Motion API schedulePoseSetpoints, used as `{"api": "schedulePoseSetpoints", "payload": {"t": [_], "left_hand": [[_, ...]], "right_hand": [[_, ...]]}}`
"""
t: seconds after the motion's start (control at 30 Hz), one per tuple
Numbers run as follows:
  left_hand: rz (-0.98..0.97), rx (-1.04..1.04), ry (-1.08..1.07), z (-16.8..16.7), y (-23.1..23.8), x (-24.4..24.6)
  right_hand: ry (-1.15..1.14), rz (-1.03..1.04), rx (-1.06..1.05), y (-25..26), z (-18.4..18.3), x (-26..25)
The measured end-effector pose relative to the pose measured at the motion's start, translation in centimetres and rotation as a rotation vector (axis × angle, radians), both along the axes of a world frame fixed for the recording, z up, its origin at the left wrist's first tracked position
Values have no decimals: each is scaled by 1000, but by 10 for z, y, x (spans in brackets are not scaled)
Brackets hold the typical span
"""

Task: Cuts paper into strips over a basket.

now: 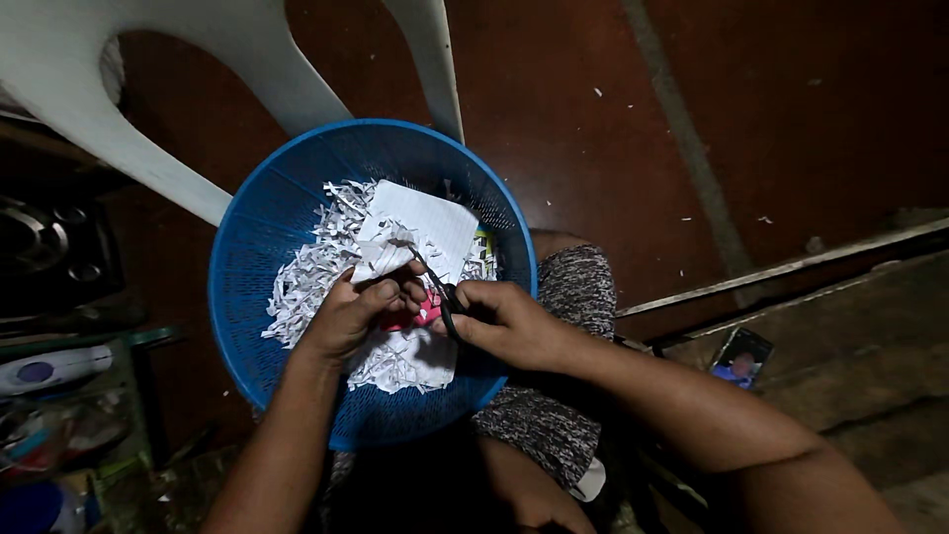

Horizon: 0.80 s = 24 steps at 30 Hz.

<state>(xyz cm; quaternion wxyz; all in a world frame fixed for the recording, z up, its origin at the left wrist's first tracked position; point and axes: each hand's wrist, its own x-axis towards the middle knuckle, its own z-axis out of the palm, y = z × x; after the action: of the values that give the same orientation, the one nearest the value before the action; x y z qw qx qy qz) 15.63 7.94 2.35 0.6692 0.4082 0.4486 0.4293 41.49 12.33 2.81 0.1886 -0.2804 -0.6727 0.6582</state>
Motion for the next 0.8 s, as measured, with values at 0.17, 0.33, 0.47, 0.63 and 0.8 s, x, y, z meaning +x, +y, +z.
{"api": "schedulePoseSetpoints", "payload": {"t": [0.17, 0.33, 0.47, 0.63, 0.8], "left_hand": [[200, 42, -164, 4, 2, 13], [252, 66, -201, 3, 2, 16], [202, 51, -201, 1, 2, 14], [247, 27, -259, 2, 1, 18], [323, 26, -266, 7, 1, 20]], "right_hand": [[-26, 10, 0, 0, -3, 0], [-57, 30, 14, -1, -2, -1], [-62, 35, 56, -1, -2, -1], [-75, 47, 64, -1, -4, -1], [-83, 60, 66, -2, -2, -1]]}}
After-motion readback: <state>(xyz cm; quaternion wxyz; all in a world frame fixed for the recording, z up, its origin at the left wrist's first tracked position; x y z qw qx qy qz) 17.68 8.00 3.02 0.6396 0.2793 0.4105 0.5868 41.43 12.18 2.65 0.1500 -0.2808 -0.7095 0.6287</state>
